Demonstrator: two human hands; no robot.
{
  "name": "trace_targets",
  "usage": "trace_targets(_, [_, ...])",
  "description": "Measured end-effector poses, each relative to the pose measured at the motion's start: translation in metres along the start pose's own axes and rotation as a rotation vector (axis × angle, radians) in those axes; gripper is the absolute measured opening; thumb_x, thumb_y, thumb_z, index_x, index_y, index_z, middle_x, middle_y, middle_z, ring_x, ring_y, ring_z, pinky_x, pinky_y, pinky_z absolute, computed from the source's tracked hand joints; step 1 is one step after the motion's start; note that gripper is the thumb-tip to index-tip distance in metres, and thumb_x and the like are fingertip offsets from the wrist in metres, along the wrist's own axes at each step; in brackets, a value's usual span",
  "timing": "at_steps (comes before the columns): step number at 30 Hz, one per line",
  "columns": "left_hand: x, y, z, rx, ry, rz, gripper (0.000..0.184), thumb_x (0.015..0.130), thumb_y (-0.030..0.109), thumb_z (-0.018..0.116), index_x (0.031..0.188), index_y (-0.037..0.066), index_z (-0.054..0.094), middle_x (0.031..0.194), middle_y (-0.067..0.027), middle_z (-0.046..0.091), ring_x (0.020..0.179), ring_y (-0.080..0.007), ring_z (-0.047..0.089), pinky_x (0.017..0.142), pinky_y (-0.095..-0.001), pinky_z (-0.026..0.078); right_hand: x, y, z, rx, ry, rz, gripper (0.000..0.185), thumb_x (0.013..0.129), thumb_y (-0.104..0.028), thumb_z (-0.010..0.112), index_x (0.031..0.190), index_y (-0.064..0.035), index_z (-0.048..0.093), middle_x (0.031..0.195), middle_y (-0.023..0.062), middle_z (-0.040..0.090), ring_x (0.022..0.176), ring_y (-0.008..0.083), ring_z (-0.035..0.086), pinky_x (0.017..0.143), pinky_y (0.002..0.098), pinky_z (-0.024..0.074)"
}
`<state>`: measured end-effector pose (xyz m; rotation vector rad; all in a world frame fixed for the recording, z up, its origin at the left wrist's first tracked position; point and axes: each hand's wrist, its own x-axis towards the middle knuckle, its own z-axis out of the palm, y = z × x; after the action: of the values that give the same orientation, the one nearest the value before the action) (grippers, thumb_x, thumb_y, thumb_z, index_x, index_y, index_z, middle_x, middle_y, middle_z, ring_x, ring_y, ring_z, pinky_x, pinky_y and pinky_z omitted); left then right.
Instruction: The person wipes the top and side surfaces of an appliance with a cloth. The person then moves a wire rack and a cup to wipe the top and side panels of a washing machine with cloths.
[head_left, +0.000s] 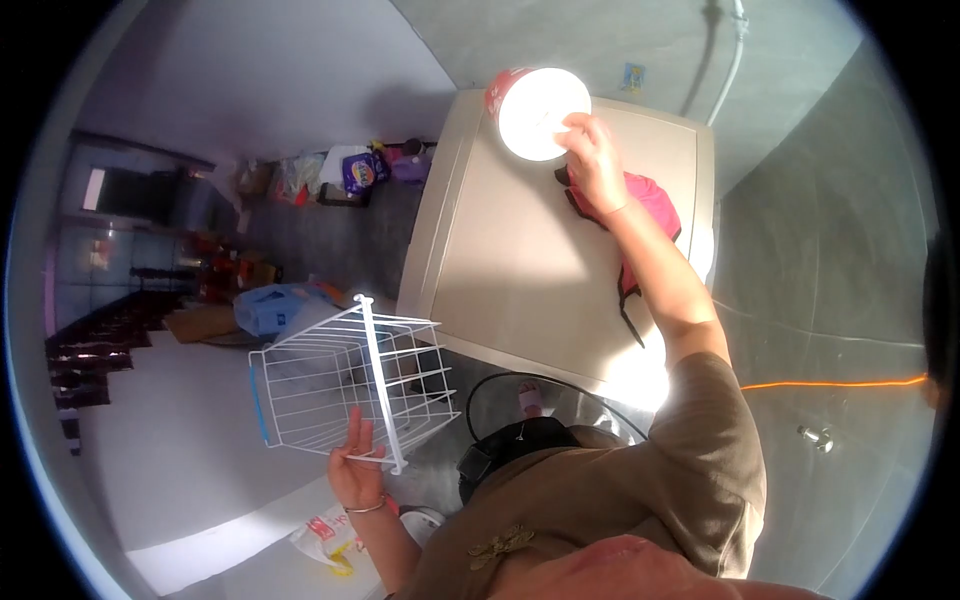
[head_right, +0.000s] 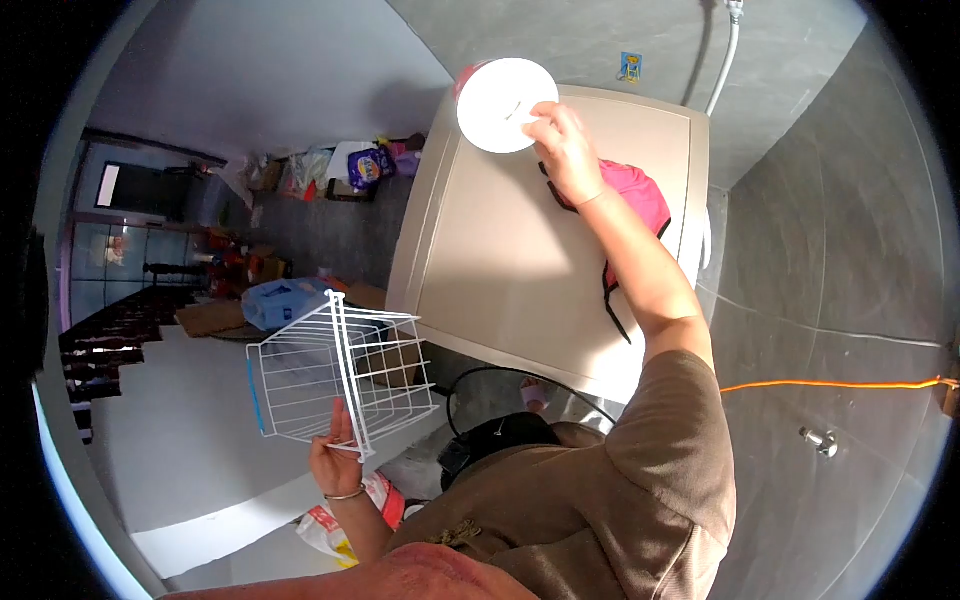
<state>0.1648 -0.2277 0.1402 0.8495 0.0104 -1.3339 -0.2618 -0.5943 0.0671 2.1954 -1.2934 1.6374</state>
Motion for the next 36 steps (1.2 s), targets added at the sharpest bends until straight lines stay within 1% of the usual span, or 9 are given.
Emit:
trace_targets(2, [0.001, 0.002, -0.005, 0.008, 0.014, 0.006, 0.048, 0.083, 0.006, 0.041, 0.127, -0.014, 0.041, 0.147, -0.0208, 0.038, 0.125, -0.0351, 0.052, 0.081, -0.0596, 0.057, 0.000, -0.008, 0.001, 0.054, 0.026, 0.006, 0.039, 0.064, 0.015, 0.060, 0.094, -0.0086, 0.064, 0.106, 0.0137, 0.059, 0.096, 0.0334, 0.058, 0.078, 0.0381, 0.0494])
trace_targets(6, [0.000, 0.003, -0.002, 0.009, 0.037, 0.018, 0.051, 0.083, 0.006, 0.040, 0.130, -0.014, 0.038, 0.147, -0.0208, 0.038, 0.125, -0.0352, 0.051, 0.081, -0.0594, 0.057, -0.006, -0.009, 0.006, 0.083, 0.047, 0.029, 0.039, 0.063, 0.016, 0.060, 0.094, -0.0080, 0.064, 0.106, 0.0130, 0.059, 0.095, 0.0327, 0.058, 0.077, 0.0376, 0.0494])
trace_targets(9, [0.000, 0.000, 0.001, -0.016, 0.000, -0.011, 0.049, 0.083, 0.006, 0.040, 0.128, -0.014, 0.040, 0.147, -0.0209, 0.039, 0.125, -0.0351, 0.051, 0.081, -0.0589, 0.057, -0.010, -0.006, 0.008, 0.078, 0.028, 0.065, 0.039, 0.063, 0.011, 0.068, 0.096, -0.0094, 0.063, 0.109, 0.0099, 0.058, 0.100, 0.0317, 0.058, 0.084, 0.0402, 0.0498])
trace_targets(11, [0.000, -0.002, 0.002, -0.002, -0.009, -0.012, 0.048, 0.083, 0.006, 0.040, 0.126, -0.014, 0.041, 0.146, -0.0209, 0.039, 0.125, -0.0352, 0.052, 0.081, -0.0587, 0.057, -0.011, -0.003, 0.007, 0.123, 0.027, 0.104, 0.038, 0.063, 0.015, 0.063, 0.094, -0.0078, 0.064, 0.108, 0.0109, 0.057, 0.094, 0.0288, 0.058, 0.076, 0.0349, 0.0498])
trace_targets(13, [-0.001, -0.003, 0.001, 0.010, -0.015, -0.012, 0.047, 0.083, 0.006, 0.041, 0.125, -0.014, 0.041, 0.146, -0.0210, 0.039, 0.125, -0.0352, 0.052, 0.081, -0.0586, 0.058, -0.014, 0.000, 0.011, 0.128, 0.022, 0.118, 0.037, 0.064, 0.014, 0.065, 0.094, -0.0078, 0.064, 0.109, 0.0106, 0.057, 0.095, 0.0283, 0.058, 0.076, 0.0342, 0.0500])
trace_targets(21, [-0.001, -0.002, 0.003, 0.051, 0.066, 0.023, 0.032, 0.082, 0.006, 0.042, 0.108, -0.011, 0.051, 0.145, -0.0231, 0.040, 0.124, -0.0352, 0.053, 0.076, -0.0574, 0.059, -0.018, 0.006, 0.025, 0.170, 0.023, 0.135, 0.035, 0.066, 0.012, 0.068, 0.094, -0.0076, 0.064, 0.108, 0.0097, 0.056, 0.098, 0.0280, 0.058, 0.079, 0.0336, 0.0505])
trace_targets(30, [-0.004, -0.006, 0.008, 0.040, 0.075, 0.023, 0.043, 0.083, 0.008, 0.042, 0.121, -0.012, 0.046, 0.146, -0.0205, 0.039, 0.125, -0.0345, 0.052, 0.079, -0.0588, 0.058, -0.018, -0.003, 0.031, 0.147, 0.035, 0.109, 0.034, 0.066, 0.009, 0.071, 0.093, -0.0092, 0.064, 0.105, 0.0085, 0.057, 0.098, 0.0282, 0.057, 0.080, 0.0358, 0.0498])
trace_targets(34, [-0.003, -0.005, 0.004, 0.034, 0.038, 0.016, 0.044, 0.083, 0.008, 0.042, 0.123, -0.012, 0.044, 0.147, -0.0206, 0.039, 0.125, -0.0348, 0.052, 0.080, -0.0595, 0.057, -0.019, -0.010, 0.034, 0.176, 0.069, 0.133, 0.032, 0.065, 0.007, 0.072, 0.092, -0.0103, 0.065, 0.101, 0.0072, 0.057, 0.095, 0.0286, 0.057, 0.080, 0.0376, 0.0487])
trace_targets(36, [-0.002, -0.003, -0.001, 0.060, 0.052, 0.017, 0.039, 0.083, 0.007, 0.042, 0.117, -0.012, 0.047, 0.147, -0.0213, 0.038, 0.124, -0.0353, 0.052, 0.079, -0.0593, 0.058, -0.019, -0.014, 0.038, 0.193, 0.072, 0.154, 0.031, 0.066, 0.006, 0.072, 0.091, -0.0106, 0.065, 0.099, 0.0071, 0.058, 0.094, 0.0295, 0.057, 0.081, 0.0392, 0.0479])
